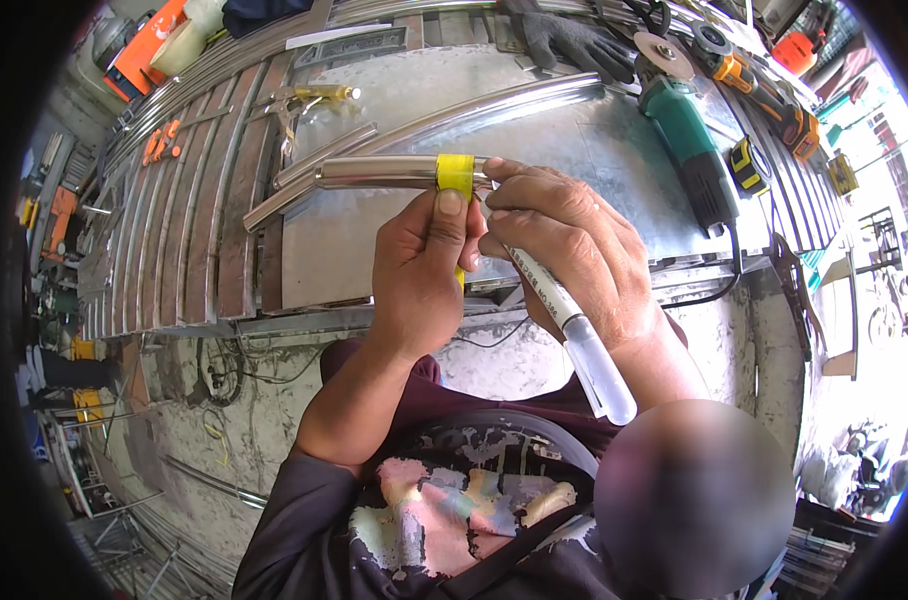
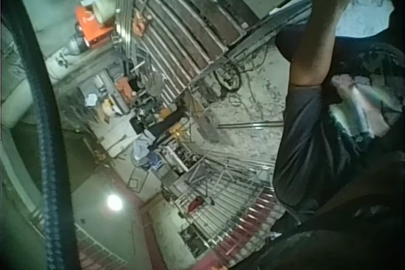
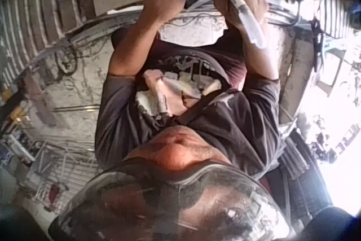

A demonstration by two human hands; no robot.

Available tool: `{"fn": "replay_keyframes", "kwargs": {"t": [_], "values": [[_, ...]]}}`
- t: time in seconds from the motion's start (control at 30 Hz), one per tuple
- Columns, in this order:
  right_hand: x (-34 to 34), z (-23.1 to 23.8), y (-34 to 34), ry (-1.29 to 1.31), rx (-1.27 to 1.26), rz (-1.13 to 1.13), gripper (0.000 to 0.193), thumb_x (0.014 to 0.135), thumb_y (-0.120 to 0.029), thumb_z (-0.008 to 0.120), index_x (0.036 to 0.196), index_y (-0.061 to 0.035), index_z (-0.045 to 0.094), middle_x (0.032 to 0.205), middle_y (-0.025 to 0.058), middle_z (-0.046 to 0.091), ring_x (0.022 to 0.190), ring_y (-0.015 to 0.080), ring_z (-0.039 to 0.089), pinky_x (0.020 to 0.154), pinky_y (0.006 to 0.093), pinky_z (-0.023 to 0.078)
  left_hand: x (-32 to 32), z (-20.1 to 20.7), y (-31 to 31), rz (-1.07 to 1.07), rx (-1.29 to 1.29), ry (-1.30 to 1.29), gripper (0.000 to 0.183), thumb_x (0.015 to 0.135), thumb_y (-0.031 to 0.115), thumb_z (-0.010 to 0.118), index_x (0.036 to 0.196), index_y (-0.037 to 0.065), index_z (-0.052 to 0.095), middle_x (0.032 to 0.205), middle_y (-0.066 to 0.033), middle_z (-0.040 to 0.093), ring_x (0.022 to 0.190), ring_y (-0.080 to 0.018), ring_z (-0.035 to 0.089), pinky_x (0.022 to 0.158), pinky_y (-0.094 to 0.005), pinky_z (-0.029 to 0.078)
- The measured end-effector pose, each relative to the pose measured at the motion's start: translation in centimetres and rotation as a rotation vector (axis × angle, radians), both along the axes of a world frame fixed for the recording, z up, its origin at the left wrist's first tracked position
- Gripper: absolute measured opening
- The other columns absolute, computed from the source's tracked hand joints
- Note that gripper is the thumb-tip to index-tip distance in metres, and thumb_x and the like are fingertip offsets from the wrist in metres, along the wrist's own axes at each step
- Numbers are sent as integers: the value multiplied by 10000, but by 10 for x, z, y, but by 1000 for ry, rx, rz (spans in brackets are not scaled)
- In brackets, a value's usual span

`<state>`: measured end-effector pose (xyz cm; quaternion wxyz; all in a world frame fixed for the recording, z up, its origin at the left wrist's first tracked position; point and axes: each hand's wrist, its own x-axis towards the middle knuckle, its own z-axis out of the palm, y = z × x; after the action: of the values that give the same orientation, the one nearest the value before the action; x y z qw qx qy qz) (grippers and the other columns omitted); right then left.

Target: The recorder measures a metal tube with a tape measure, marks it with a permanent marker, and cuts it using an angle grinder.

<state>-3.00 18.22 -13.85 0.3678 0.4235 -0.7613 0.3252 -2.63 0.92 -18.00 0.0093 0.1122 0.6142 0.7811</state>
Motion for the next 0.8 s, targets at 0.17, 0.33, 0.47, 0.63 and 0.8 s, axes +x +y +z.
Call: {"fn": "replay_keyframes", "kwargs": {"t": [0.17, 0.33, 0.47, 0.63, 0.8], "values": [[2, 3, 1, 1, 0, 5, 221, 989, 68, 758, 1156, 46, 615, 1089, 265, 749, 1139, 447, 790, 933, 498, 663, 2, 2, 1, 25, -56, 26, 403, 1217, 336, 502, 990, 52, 676, 843, 47, 598, 710, -32, 488, 664, -232, 443], [10, 10, 2, -101, -28, -22, 233, 988, 84, 742, 1191, 52, 631, 1108, 279, 751, 1111, 439, 795, 936, 488, 660, 4, 0, 3, 27, -46, 49, 388, 1216, 321, 505, 1006, 45, 679, 828, 47, 594, 711, -33, 484, 665, -230, 443], [10, 12, 4, -128, -34, -13, 228, 995, 86, 731, 1199, 56, 635, 1122, 281, 748, 1099, 437, 794, 940, 483, 657, 6, 2, 3, 36, -21, 38, 377, 1214, 308, 514, 1028, 27, 683, 824, 44, 594, 715, -40, 471, 664, -227, 429], [7, 9, 4, -139, -170, -37, 248, 922, 65, 803, 1150, 11, 719, 1118, 195, 799, 981, 306, 817, 816, 347, 649, 7, 2, 5, 54, -45, 81, 390, 1216, 315, 510, 1027, 21, 683, 818, 39, 586, 716, -45, 464, 657, -237, 406], [5, 13, 2, -157, -210, -29, 170, 936, 79, 781, 1095, 24, 754, 1117, 180, 792, 1015, 314, 805, 817, 359, 651, 5, 0, 3, 44, -86, 142, 417, 1221, 334, 492, 1015, 24, 679, 790, 30, 572, 707, -48, 458, 658, -246, 398]]}}
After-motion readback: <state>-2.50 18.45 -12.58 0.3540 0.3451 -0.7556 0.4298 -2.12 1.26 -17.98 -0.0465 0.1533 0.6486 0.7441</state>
